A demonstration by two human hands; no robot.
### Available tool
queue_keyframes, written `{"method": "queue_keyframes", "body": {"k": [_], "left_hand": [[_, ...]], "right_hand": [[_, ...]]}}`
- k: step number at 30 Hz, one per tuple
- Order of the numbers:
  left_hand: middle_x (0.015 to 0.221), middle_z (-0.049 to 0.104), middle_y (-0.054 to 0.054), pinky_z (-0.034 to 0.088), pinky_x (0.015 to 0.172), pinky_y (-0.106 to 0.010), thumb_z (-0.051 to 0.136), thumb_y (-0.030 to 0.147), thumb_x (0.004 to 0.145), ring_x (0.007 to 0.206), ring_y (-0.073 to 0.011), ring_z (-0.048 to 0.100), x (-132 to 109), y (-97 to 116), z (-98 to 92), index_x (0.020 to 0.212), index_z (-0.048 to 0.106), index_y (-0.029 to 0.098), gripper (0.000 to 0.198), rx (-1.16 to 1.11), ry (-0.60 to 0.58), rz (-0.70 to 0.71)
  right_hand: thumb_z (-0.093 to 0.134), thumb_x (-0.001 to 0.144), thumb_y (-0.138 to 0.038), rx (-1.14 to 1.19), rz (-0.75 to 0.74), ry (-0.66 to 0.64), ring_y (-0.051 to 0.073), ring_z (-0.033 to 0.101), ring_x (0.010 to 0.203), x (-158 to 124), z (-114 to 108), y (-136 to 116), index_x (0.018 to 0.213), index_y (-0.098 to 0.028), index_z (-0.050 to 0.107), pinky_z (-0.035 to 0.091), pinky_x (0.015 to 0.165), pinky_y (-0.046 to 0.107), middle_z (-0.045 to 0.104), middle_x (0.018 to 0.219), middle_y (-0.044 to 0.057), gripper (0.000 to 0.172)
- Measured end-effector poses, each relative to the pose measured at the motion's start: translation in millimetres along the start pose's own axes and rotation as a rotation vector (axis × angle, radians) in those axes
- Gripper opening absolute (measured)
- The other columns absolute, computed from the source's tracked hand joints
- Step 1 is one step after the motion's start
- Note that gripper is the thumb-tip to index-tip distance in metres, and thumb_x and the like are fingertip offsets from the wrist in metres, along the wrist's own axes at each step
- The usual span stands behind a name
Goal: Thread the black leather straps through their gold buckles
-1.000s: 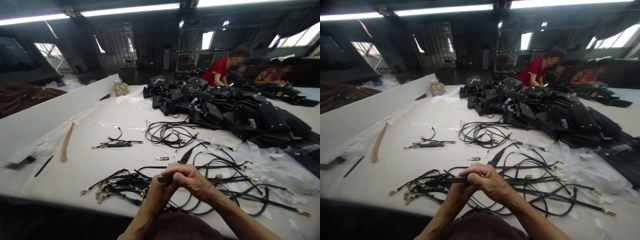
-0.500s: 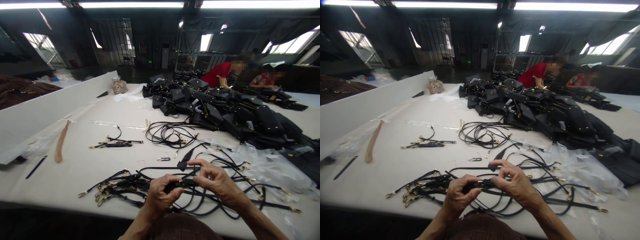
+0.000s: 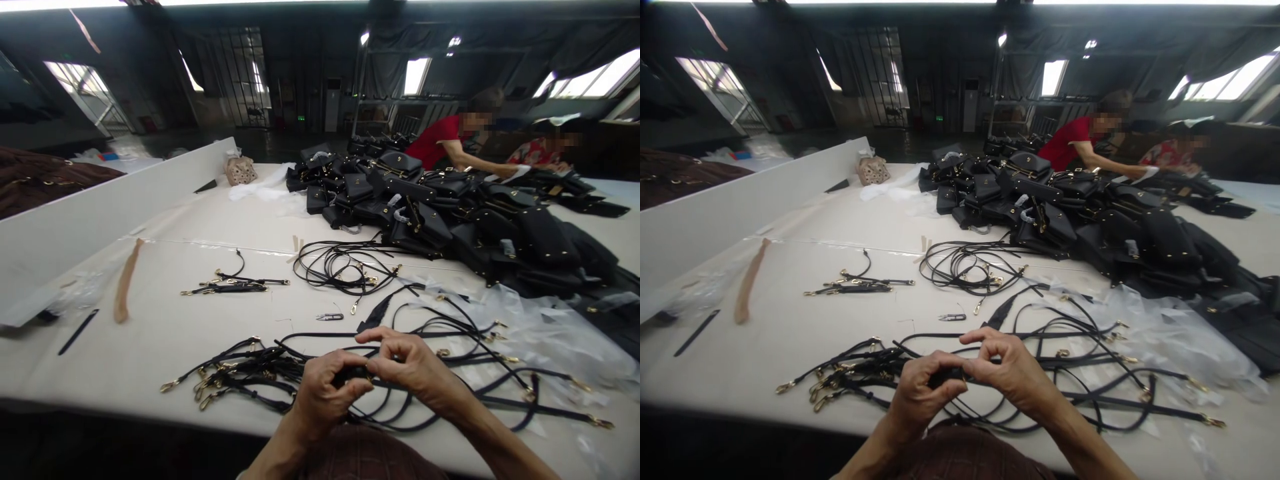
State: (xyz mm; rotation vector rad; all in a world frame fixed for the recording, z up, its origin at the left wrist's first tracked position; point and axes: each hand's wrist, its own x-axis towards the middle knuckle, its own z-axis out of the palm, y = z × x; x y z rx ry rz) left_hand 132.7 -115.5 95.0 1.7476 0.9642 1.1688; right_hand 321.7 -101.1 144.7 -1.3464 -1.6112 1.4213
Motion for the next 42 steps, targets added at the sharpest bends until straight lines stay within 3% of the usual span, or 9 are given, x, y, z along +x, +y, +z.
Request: {"method": "queue_keyframes", "body": {"k": [6, 17, 19, 23, 27, 32, 36, 40, 42], "left_hand": [[0.080, 0.070, -0.002, 0.047, 0.065, -0.022, 0.079, 0.025, 0.069, 0.071, -0.0159, 0.063, 5, -1, -7.3, 0.096, 0.068, 0.017, 0.030, -0.143, 0.013, -0.223], [0.063, 0.060, 0.002, 0.039, 0.052, -0.021, 0.073, 0.027, 0.073, 0.053, -0.0104, 0.051, 13, -10, -10.5, 0.083, 0.069, 0.015, 0.016, -0.201, -0.074, -0.403], [0.068, 0.064, 0.001, 0.042, 0.058, -0.021, 0.069, 0.024, 0.075, 0.060, -0.0122, 0.054, 17, -11, -13.9, 0.086, 0.071, 0.016, 0.014, -0.181, -0.109, -0.411], [0.081, 0.067, -0.002, 0.045, 0.068, -0.024, 0.063, 0.025, 0.080, 0.073, -0.0152, 0.057, 20, -16, -15.2, 0.091, 0.068, 0.016, 0.015, -0.219, -0.104, -0.404], [0.069, 0.051, 0.003, 0.038, 0.061, -0.024, 0.059, 0.038, 0.085, 0.064, -0.0131, 0.046, 20, -21, -17.1, 0.077, 0.054, 0.018, 0.022, -0.066, 0.022, -0.366], [0.067, 0.048, 0.002, 0.035, 0.063, -0.024, 0.049, 0.038, 0.091, 0.066, -0.0132, 0.045, 20, -17, -18.2, 0.063, 0.045, 0.019, 0.034, -0.002, -0.144, -0.321], [0.060, 0.054, 0.002, 0.035, 0.058, -0.024, 0.044, 0.045, 0.093, 0.057, -0.0121, 0.048, 16, -23, -21.6, 0.064, 0.047, 0.018, 0.039, -0.203, -0.231, -0.470], [0.062, 0.058, 0.000, 0.039, 0.055, -0.024, 0.049, 0.052, 0.088, 0.051, -0.0118, 0.053, 9, -34, -37.7, 0.067, 0.051, 0.017, 0.042, -0.329, -0.235, -0.583], [0.062, 0.057, 0.001, 0.038, 0.052, -0.023, 0.051, 0.054, 0.087, 0.049, -0.0108, 0.052, 6, -38, -48.0, 0.064, 0.050, 0.017, 0.043, -0.318, -0.222, -0.596]], "right_hand": [[0.068, 0.081, -0.049, 0.075, -0.045, -0.068, 0.027, 0.062, 0.095, 10, 1, 11, 0.061, -0.017, 0.058, 0.044, 0.083, 0.037, 0.067, 0.111, 0.011, 0.039], [0.067, 0.081, -0.027, -0.115, -0.125, -0.062, 0.023, 0.063, 0.090, 19, 3, 16, 0.063, -0.019, 0.057, 0.046, 0.080, 0.033, 0.069, 0.095, 0.006, 0.022], [0.074, 0.073, -0.022, -0.285, -0.139, -0.012, 0.024, 0.063, 0.092, 22, 3, 13, 0.076, -0.021, 0.063, 0.046, 0.082, 0.033, 0.070, 0.096, 0.004, 0.011], [0.071, 0.076, -0.020, -0.537, -0.290, -0.038, 0.024, 0.065, 0.088, 27, 8, 16, 0.104, -0.025, 0.065, 0.048, 0.079, 0.033, 0.072, 0.096, 0.005, 0.028], [0.067, 0.082, -0.019, -0.629, -0.387, -0.028, 0.025, 0.065, 0.091, 32, 15, 22, 0.102, -0.023, 0.068, 0.048, 0.082, 0.035, 0.073, 0.098, 0.008, 0.020], [0.068, 0.083, -0.023, -0.615, -0.407, -0.068, 0.022, 0.067, 0.080, 35, 21, 26, 0.093, -0.023, 0.069, 0.039, 0.103, 0.043, 0.075, 0.085, 0.003, 0.010], [0.074, 0.076, -0.025, -0.514, -0.314, -0.031, 0.022, 0.067, 0.074, 33, 15, 24, 0.081, -0.025, 0.071, 0.036, 0.106, 0.047, 0.074, 0.075, 0.000, 0.006], [0.076, 0.071, -0.025, -0.392, -0.116, -0.015, 0.032, 0.063, 0.105, 26, -4, 23, 0.079, -0.024, 0.073, 0.040, 0.101, 0.047, 0.074, 0.083, 0.004, 0.008], [0.075, 0.072, -0.025, -0.357, -0.051, -0.007, 0.032, 0.063, 0.103, 21, -14, 26, 0.079, -0.023, 0.072, 0.045, 0.093, 0.042, 0.072, 0.082, 0.003, 0.008]]}}
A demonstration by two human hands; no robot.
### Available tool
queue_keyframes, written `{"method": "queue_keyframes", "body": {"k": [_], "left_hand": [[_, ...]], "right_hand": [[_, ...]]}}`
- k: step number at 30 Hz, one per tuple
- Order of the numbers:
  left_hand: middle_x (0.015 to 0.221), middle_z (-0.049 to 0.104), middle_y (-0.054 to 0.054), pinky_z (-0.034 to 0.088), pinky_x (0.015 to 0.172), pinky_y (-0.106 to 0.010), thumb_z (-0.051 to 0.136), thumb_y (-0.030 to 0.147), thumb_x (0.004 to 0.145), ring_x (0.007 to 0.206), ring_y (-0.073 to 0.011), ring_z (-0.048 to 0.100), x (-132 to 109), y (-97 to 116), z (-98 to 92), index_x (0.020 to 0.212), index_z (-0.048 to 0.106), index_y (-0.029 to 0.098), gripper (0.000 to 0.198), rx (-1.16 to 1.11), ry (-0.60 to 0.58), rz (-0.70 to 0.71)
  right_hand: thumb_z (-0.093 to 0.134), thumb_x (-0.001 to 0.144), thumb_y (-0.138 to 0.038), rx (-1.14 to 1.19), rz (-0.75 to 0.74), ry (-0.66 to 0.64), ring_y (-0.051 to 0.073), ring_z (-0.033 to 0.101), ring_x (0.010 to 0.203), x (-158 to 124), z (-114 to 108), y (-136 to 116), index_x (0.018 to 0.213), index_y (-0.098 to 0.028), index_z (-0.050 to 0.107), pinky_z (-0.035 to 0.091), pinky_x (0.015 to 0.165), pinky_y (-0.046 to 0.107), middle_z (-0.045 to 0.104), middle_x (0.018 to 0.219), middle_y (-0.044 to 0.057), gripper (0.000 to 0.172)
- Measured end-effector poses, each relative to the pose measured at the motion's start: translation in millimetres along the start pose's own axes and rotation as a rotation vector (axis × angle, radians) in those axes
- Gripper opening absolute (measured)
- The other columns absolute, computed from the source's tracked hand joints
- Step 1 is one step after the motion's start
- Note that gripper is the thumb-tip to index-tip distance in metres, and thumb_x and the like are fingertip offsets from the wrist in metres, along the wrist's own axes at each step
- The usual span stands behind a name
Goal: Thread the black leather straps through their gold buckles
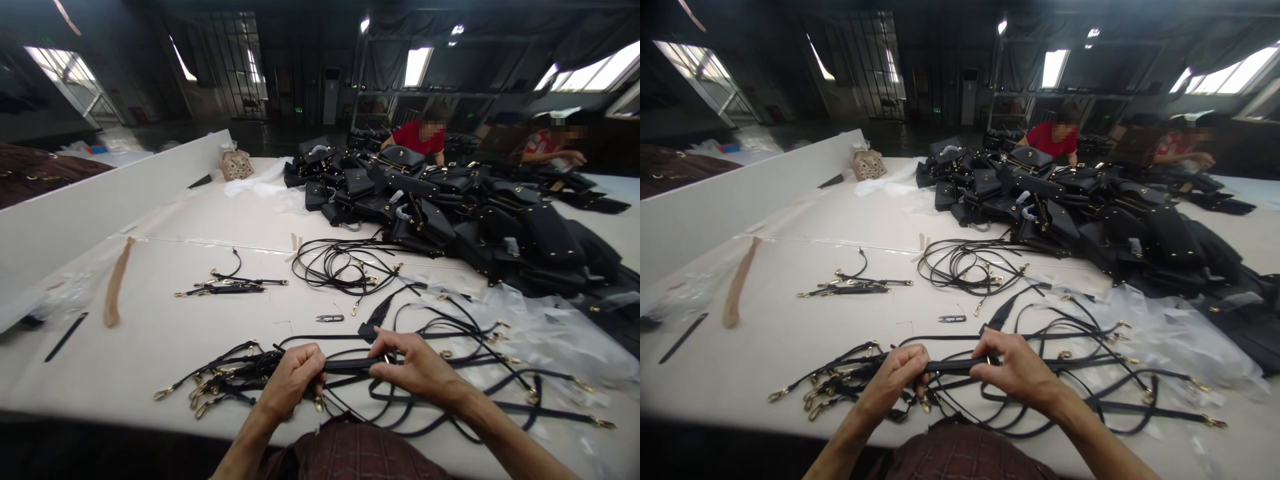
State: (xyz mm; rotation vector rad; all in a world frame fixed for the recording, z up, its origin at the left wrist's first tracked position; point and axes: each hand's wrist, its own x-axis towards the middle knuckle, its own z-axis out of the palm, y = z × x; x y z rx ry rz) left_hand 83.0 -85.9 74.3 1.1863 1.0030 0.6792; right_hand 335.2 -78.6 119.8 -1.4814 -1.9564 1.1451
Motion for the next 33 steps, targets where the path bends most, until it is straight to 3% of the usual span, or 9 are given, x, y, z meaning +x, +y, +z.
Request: {"method": "queue_keyframes", "body": {"k": [6, 9, 12, 15, 18, 20, 23, 26, 33], "left_hand": [[0.062, 0.054, 0.002, 0.035, 0.052, -0.021, 0.049, 0.049, 0.089, 0.050, -0.0092, 0.046, -4, 4, -15.9, 0.064, 0.048, 0.017, 0.041, 0.147, -0.049, 0.016], [0.059, 0.048, 0.004, 0.032, 0.052, -0.022, 0.048, 0.039, 0.090, 0.053, -0.0096, 0.040, -1, 11, -7.1, 0.063, 0.049, 0.018, 0.035, 0.272, -0.029, 0.086], [0.061, 0.049, 0.004, 0.032, 0.055, -0.022, 0.051, 0.031, 0.088, 0.058, -0.0105, 0.042, 3, 15, 6.3, 0.062, 0.049, 0.018, 0.029, 0.304, -0.051, 0.157], [0.066, 0.054, 0.002, 0.035, 0.056, -0.022, 0.051, 0.035, 0.089, 0.060, -0.0110, 0.046, 6, 12, 8.9, 0.072, 0.052, 0.017, 0.024, 0.149, -0.086, 0.144], [0.074, 0.057, 0.002, 0.038, 0.060, -0.021, 0.062, 0.035, 0.083, 0.064, -0.0116, 0.050, 2, 4, -3.6, 0.095, 0.055, 0.017, 0.023, 0.045, -0.108, 0.106], [0.077, 0.058, 0.003, 0.037, 0.061, -0.021, 0.067, 0.027, 0.077, 0.067, -0.0113, 0.049, -1, -1, -14.5, 0.096, 0.058, 0.017, 0.023, 0.095, -0.119, 0.085], [0.073, 0.057, 0.005, 0.036, 0.062, -0.021, 0.064, 0.020, 0.076, 0.066, -0.0107, 0.047, -5, -5, -25.1, 0.086, 0.063, 0.016, 0.011, 0.188, -0.104, 0.077], [0.078, 0.063, 0.004, 0.039, 0.067, -0.021, 0.066, 0.018, 0.075, 0.072, -0.0123, 0.052, -4, -3, -26.8, 0.091, 0.067, 0.018, 0.016, 0.248, -0.066, 0.136], [0.083, 0.073, -0.001, 0.042, 0.074, -0.024, 0.072, 0.020, 0.076, 0.079, -0.0163, 0.061, 3, -1, -18.1, 0.089, 0.074, 0.020, 0.014, 0.434, -0.017, 0.269]], "right_hand": [[0.068, 0.076, -0.025, 0.283, 0.202, -0.151, 0.014, 0.057, 0.056, -7, -2, 12, 0.085, -0.020, 0.065, 0.043, 0.053, 0.023, 0.061, 0.066, -0.003, 0.012], [0.060, 0.083, -0.028, 0.354, 0.264, -0.331, 0.011, 0.057, 0.054, -3, 7, 6, 0.099, -0.021, 0.063, 0.043, 0.050, 0.020, 0.066, 0.075, -0.002, 0.018], [0.049, 0.093, -0.042, 0.260, 0.206, -0.441, 0.011, 0.054, 0.051, 4, 24, -4, 0.089, -0.019, 0.063, 0.037, 0.047, 0.019, 0.068, 0.071, 0.001, 0.027], [0.044, 0.093, -0.058, 0.314, 0.180, -0.415, 0.008, 0.034, 0.042, 10, 38, -9, 0.076, -0.017, 0.060, 0.023, 0.042, 0.019, 0.051, 0.050, -0.004, 0.048], [0.047, 0.087, -0.067, 0.460, 0.242, -0.350, 0.007, 0.020, 0.041, 15, 38, -8, 0.080, -0.015, 0.062, 0.013, 0.041, 0.021, 0.036, 0.047, -0.009, 0.055], [0.047, 0.086, -0.069, 0.488, 0.283, -0.329, 0.007, 0.017, 0.042, 16, 31, -6, 0.082, -0.015, 0.062, 0.010, 0.040, 0.022, 0.034, 0.048, -0.009, 0.056], [0.049, 0.085, -0.069, 0.430, 0.286, -0.352, 0.007, 0.017, 0.044, 19, 23, -6, 0.069, -0.016, 0.055, 0.010, 0.041, 0.022, 0.035, 0.049, -0.008, 0.056], [0.052, 0.086, -0.063, 0.335, 0.254, -0.385, 0.006, 0.024, 0.044, 21, 26, -8, 0.057, -0.016, 0.047, 0.014, 0.042, 0.022, 0.039, 0.047, -0.006, 0.055], [0.060, 0.080, -0.034, 0.232, 0.359, -0.339, 0.008, 0.040, 0.040, 23, 41, -11, 0.073, -0.012, 0.072, 0.022, 0.040, 0.019, 0.046, 0.043, -0.005, 0.027]]}}
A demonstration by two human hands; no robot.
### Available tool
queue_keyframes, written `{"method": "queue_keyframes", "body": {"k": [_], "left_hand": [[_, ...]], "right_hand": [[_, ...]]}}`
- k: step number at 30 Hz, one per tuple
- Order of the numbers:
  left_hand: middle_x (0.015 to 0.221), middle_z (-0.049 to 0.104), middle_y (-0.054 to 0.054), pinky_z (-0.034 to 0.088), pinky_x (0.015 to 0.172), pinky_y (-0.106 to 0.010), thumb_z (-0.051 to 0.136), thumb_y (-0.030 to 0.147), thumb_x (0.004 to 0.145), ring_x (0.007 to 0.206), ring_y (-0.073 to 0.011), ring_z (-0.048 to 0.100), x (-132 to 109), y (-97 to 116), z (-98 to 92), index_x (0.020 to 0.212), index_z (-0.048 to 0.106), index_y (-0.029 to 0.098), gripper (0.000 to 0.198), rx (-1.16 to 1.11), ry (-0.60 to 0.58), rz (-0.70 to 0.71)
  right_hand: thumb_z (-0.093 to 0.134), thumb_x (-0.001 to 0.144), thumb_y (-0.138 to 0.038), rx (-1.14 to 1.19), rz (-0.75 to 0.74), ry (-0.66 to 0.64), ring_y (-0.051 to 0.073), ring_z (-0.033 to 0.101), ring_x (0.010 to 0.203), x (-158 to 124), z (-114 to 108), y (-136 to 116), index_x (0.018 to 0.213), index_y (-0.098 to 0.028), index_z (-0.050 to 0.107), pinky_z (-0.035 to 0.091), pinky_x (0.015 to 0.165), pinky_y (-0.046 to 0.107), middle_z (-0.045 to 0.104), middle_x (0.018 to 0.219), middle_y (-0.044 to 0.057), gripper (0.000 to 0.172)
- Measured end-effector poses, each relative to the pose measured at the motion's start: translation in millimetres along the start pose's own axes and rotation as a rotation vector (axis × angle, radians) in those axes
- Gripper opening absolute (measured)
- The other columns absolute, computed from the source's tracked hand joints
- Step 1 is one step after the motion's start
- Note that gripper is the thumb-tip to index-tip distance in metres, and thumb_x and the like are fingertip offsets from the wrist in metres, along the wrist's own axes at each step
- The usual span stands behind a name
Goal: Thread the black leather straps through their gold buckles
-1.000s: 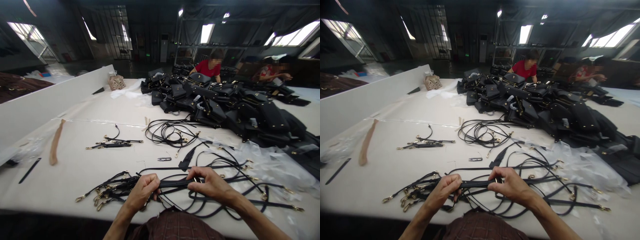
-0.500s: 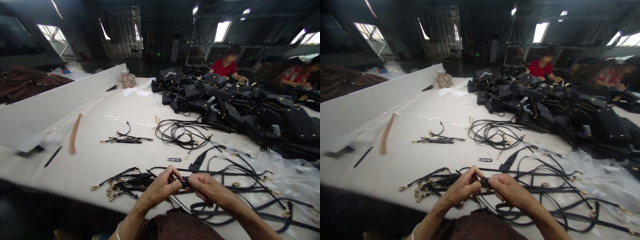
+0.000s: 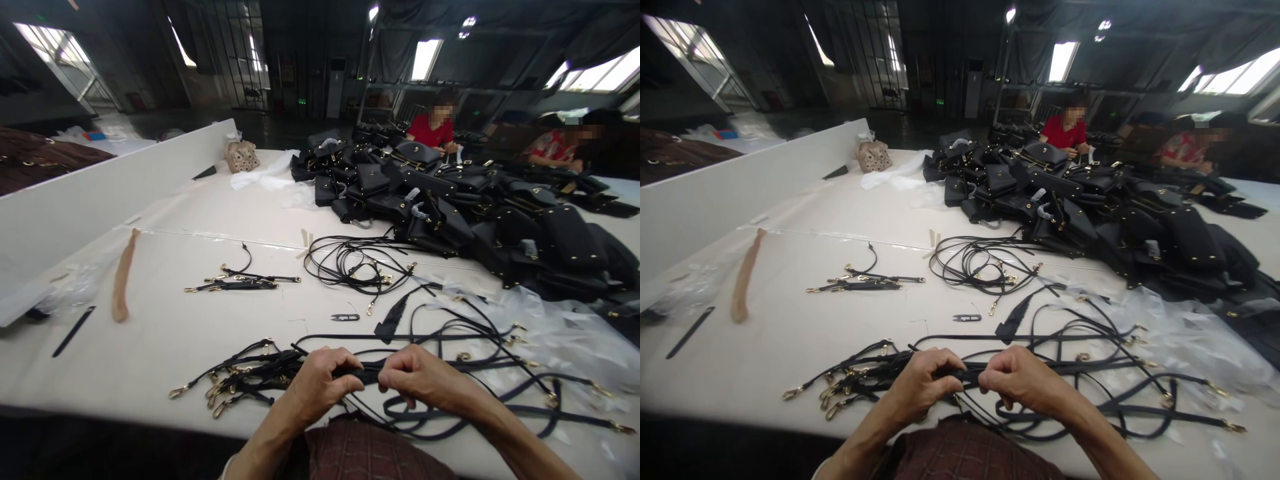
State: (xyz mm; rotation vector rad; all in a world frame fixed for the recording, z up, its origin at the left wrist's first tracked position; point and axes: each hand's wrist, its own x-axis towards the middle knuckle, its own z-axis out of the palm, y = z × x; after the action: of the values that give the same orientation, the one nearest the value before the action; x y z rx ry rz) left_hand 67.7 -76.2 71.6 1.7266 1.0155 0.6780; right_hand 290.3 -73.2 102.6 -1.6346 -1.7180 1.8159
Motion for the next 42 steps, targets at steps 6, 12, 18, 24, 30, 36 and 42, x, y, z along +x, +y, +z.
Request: {"method": "queue_keyframes", "body": {"k": [6, 12, 18, 24, 30, 36, 42], "left_hand": [[0.082, 0.075, -0.003, 0.043, 0.072, -0.024, 0.074, 0.021, 0.076, 0.076, -0.0171, 0.064, 7, -5, 10.3, 0.088, 0.075, 0.019, 0.012, -0.036, 0.034, 0.004], [0.080, 0.075, 0.000, 0.041, 0.072, -0.024, 0.076, 0.024, 0.076, 0.073, -0.0155, 0.063, 1, -13, 11.6, 0.087, 0.075, 0.022, 0.011, 0.057, 0.002, 0.079], [0.080, 0.075, -0.001, 0.040, 0.078, -0.025, 0.074, 0.031, 0.079, 0.073, -0.0151, 0.064, -1, -27, 27.4, 0.090, 0.073, 0.022, 0.014, 0.160, -0.020, 0.135], [0.076, 0.069, 0.002, 0.038, 0.064, -0.021, 0.070, 0.028, 0.078, 0.067, -0.0133, 0.056, -9, -44, 10.1, 0.094, 0.070, 0.023, 0.017, 0.126, -0.103, -0.095], [0.066, 0.061, 0.005, 0.031, 0.054, -0.019, 0.066, 0.019, 0.074, 0.060, -0.0109, 0.049, -16, -65, -5.2, 0.081, 0.065, 0.019, 0.007, 0.062, -0.124, -0.228], [0.063, 0.050, 0.006, 0.029, 0.055, -0.020, 0.059, 0.014, 0.071, 0.061, -0.0109, 0.043, -17, -68, 2.6, 0.075, 0.058, 0.018, 0.006, -0.099, -0.166, -0.307], [0.062, 0.054, 0.005, 0.033, 0.059, -0.022, 0.056, 0.023, 0.075, 0.063, -0.0138, 0.049, -26, -94, -27.3, 0.074, 0.056, 0.020, 0.003, 0.029, -0.087, -0.398]], "right_hand": [[0.060, 0.076, -0.030, 0.099, -0.019, 0.085, 0.006, 0.035, 0.039, 7, 11, -1, 0.058, -0.013, 0.062, 0.022, 0.040, 0.017, 0.050, 0.044, -0.004, 0.024], [0.055, 0.083, -0.050, 0.138, 0.029, -0.093, 0.006, 0.030, 0.035, 5, 11, 13, 0.077, -0.012, 0.070, 0.018, 0.039, 0.019, 0.051, 0.043, -0.005, 0.041], [0.051, 0.081, -0.060, 0.042, -0.011, -0.005, 0.007, 0.023, 0.038, 22, 30, 35, 0.059, -0.017, 0.054, 0.015, 0.042, 0.022, 0.038, 0.038, -0.007, 0.049], [0.051, 0.084, -0.052, 0.032, -0.038, -0.022, 0.009, 0.033, 0.045, 32, 39, 51, 0.067, -0.018, 0.053, 0.023, 0.044, 0.020, 0.042, 0.049, -0.006, 0.039], [0.055, 0.079, -0.032, -0.028, 0.035, 0.006, 0.007, 0.032, 0.041, 40, 27, 55, 0.067, -0.014, 0.065, 0.020, 0.040, 0.019, 0.039, 0.043, -0.007, 0.023], [0.059, 0.074, -0.027, 0.014, 0.051, 0.037, 0.007, 0.034, 0.042, 51, 34, 67, 0.070, -0.014, 0.071, 0.021, 0.039, 0.017, 0.044, 0.045, -0.007, 0.018], [0.058, 0.079, -0.041, -0.016, 0.103, 0.032, 0.009, 0.039, 0.043, 38, 2, 104, 0.074, -0.016, 0.073, 0.027, 0.042, 0.018, 0.048, 0.046, -0.004, 0.030]]}}
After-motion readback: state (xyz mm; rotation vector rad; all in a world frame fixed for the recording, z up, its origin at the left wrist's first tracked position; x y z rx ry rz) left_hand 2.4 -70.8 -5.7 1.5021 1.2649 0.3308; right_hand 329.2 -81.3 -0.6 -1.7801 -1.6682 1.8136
